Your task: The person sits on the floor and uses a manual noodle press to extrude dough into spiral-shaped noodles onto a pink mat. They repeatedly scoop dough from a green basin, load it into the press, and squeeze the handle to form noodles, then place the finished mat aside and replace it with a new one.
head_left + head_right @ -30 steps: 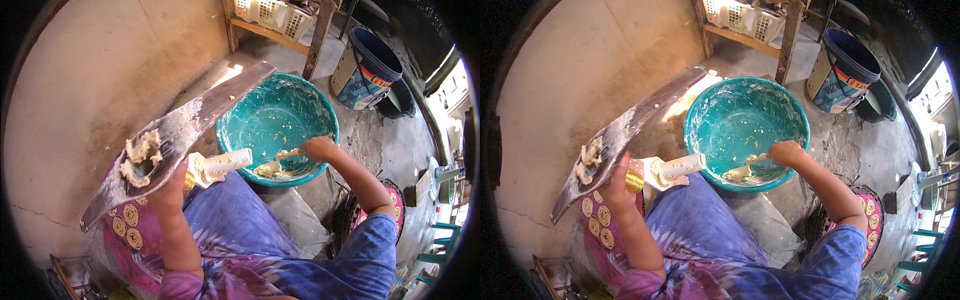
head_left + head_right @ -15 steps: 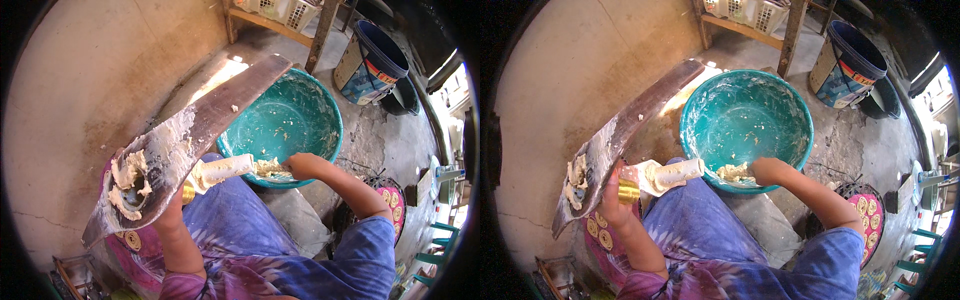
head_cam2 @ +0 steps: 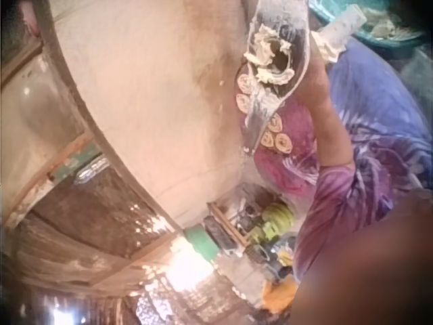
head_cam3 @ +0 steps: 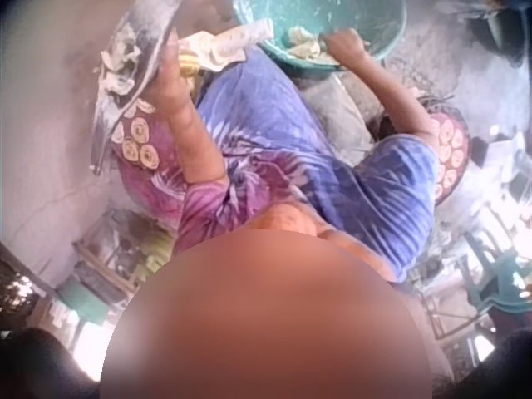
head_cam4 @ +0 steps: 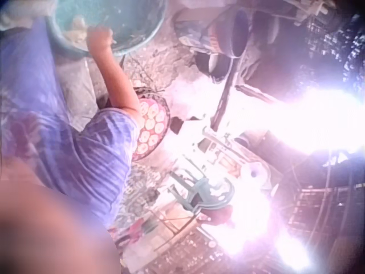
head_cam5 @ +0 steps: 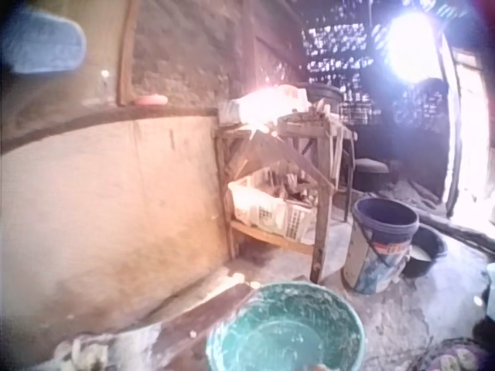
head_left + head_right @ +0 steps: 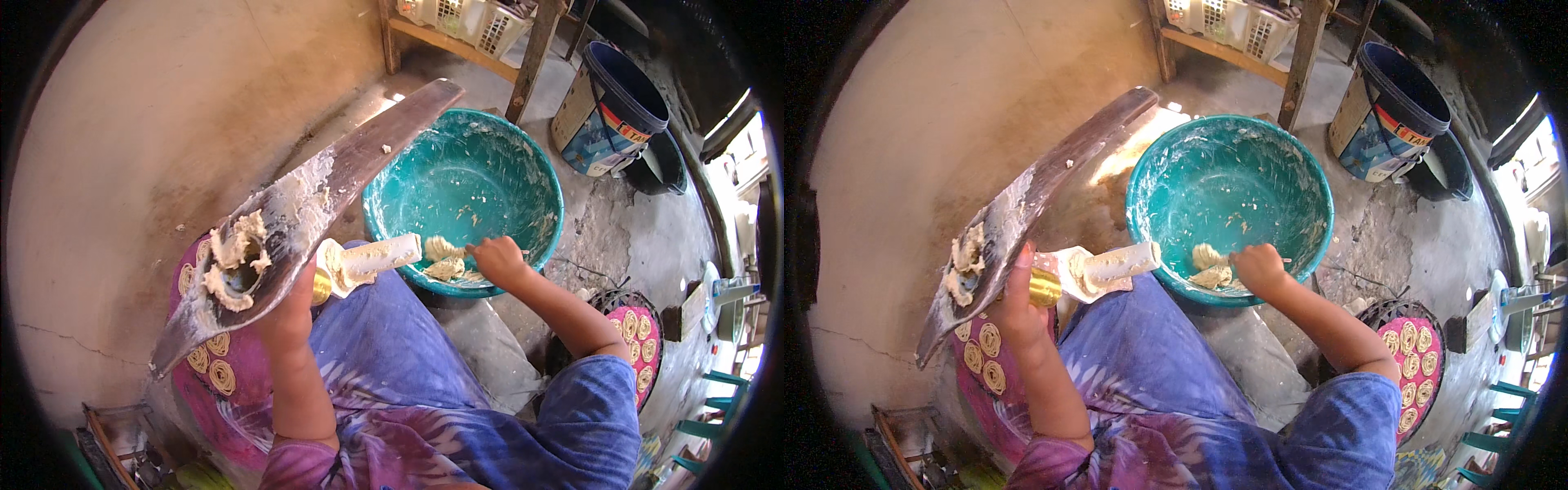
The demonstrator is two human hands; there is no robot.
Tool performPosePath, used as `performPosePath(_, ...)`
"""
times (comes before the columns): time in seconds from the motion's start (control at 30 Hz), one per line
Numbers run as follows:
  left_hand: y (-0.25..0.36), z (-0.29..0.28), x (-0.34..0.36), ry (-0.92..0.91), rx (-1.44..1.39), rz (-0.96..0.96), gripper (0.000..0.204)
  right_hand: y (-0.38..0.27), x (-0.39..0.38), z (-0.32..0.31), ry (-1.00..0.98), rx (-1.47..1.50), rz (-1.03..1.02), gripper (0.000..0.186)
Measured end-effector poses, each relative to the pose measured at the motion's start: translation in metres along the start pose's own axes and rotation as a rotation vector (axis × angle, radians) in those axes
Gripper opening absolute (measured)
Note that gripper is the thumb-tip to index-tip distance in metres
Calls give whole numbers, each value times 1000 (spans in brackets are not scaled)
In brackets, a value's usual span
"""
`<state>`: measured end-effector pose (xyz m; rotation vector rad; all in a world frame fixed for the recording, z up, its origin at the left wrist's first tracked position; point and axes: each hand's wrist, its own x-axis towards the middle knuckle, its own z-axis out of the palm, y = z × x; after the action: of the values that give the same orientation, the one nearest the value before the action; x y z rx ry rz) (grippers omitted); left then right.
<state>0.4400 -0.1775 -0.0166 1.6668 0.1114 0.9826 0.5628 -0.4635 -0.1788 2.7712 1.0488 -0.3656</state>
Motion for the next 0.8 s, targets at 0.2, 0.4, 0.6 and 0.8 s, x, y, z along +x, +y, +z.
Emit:
performPosePath(0.2, 27, -7, 13, 41, 270, 205, 34, 42, -52, -106, -145, 420, 122, 32)
performPosePath(0.4, 126, -96, 51, -101, -383, 145, 38, 47, -128, -230, -101, 829, -265, 29)
performPosePath(0.6, 146, -134, 49, -471, 362, 102, 31, 9, -131, -288, -130, 1048, -503, 28)
performPosePath(0.8, 125, -165, 28, -303, 1029, 683, 18, -86, -100, -345, 1, 590, -642, 33)
